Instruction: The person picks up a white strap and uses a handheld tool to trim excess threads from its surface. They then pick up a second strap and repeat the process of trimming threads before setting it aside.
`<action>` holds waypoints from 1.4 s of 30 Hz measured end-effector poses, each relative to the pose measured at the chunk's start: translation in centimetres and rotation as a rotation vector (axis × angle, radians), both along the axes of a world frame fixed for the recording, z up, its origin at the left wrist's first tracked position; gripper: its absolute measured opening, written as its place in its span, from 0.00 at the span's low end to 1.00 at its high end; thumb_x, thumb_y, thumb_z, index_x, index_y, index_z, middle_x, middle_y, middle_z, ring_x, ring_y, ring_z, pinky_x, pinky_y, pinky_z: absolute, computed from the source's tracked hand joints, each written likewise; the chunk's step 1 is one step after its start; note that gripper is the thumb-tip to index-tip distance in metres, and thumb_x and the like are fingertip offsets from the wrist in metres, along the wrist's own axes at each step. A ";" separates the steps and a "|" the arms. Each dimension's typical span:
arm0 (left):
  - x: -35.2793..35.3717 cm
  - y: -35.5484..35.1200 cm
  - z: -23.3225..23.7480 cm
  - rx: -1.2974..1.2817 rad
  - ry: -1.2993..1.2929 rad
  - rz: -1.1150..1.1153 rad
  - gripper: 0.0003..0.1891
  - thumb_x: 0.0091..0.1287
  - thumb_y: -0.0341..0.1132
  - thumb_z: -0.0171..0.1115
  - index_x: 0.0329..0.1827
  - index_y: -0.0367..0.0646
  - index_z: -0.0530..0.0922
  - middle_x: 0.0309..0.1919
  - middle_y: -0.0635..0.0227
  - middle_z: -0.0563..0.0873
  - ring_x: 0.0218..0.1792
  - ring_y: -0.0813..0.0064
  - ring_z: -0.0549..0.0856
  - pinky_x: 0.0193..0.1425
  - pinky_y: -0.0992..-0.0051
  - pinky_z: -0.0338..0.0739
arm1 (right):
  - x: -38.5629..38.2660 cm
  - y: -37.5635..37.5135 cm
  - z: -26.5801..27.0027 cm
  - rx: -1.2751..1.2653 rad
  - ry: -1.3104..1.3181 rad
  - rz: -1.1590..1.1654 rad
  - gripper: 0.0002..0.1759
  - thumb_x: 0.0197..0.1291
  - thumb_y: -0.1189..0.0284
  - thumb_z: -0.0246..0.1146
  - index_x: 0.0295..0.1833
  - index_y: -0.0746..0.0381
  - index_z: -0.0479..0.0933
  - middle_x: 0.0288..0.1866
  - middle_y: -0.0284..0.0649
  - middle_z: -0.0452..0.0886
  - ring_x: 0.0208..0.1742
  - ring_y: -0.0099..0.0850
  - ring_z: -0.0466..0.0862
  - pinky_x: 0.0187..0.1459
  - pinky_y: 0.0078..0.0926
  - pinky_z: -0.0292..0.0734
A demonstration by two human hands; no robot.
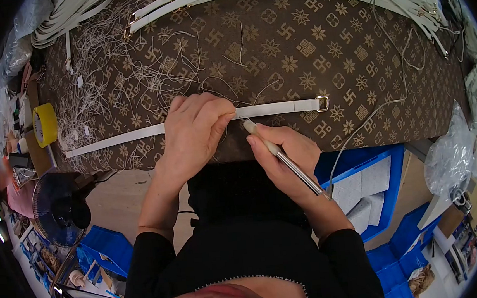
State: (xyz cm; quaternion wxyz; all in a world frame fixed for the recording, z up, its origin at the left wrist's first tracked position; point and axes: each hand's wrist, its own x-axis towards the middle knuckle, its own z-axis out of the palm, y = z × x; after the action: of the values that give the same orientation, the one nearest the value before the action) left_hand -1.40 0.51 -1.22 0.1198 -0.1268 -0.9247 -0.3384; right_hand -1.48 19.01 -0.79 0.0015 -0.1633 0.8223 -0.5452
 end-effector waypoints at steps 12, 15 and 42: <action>0.7 -1.6 1.2 0.727 -0.132 0.321 0.06 0.66 0.32 0.60 0.42 0.42 0.75 0.36 0.66 0.81 0.31 0.66 0.79 0.44 0.70 0.70 | 0.2 1.0 0.0 -0.082 -0.071 0.056 0.09 0.52 0.80 0.69 0.40 0.66 0.78 0.29 0.42 0.84 0.27 0.25 0.84 0.29 0.19 0.76; 0.4 -3.7 2.6 0.322 -0.102 0.232 0.10 0.60 0.32 0.65 0.45 0.43 0.79 0.39 0.65 0.80 0.35 0.67 0.77 0.45 0.69 0.70 | 0.5 1.7 -0.1 -0.212 -0.209 0.037 0.08 0.55 0.81 0.67 0.41 0.67 0.77 0.29 0.41 0.83 0.29 0.22 0.83 0.30 0.17 0.77; -3.6 -3.8 4.3 -0.191 -0.395 -0.296 0.03 0.56 0.34 0.66 0.31 0.48 0.81 0.26 0.74 0.77 0.33 0.72 0.76 0.46 0.71 0.63 | -3.2 0.5 -0.5 -0.366 -0.239 -0.112 0.10 0.60 0.77 0.67 0.46 0.68 0.77 0.37 0.35 0.82 0.35 0.16 0.77 0.38 0.12 0.72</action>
State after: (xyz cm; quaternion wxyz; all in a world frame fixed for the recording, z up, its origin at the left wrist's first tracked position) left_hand -5.00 -3.27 3.06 -0.1263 -0.2031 -0.9292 -0.2818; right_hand -4.72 19.46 -1.34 0.0391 -0.0491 0.7112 -0.7002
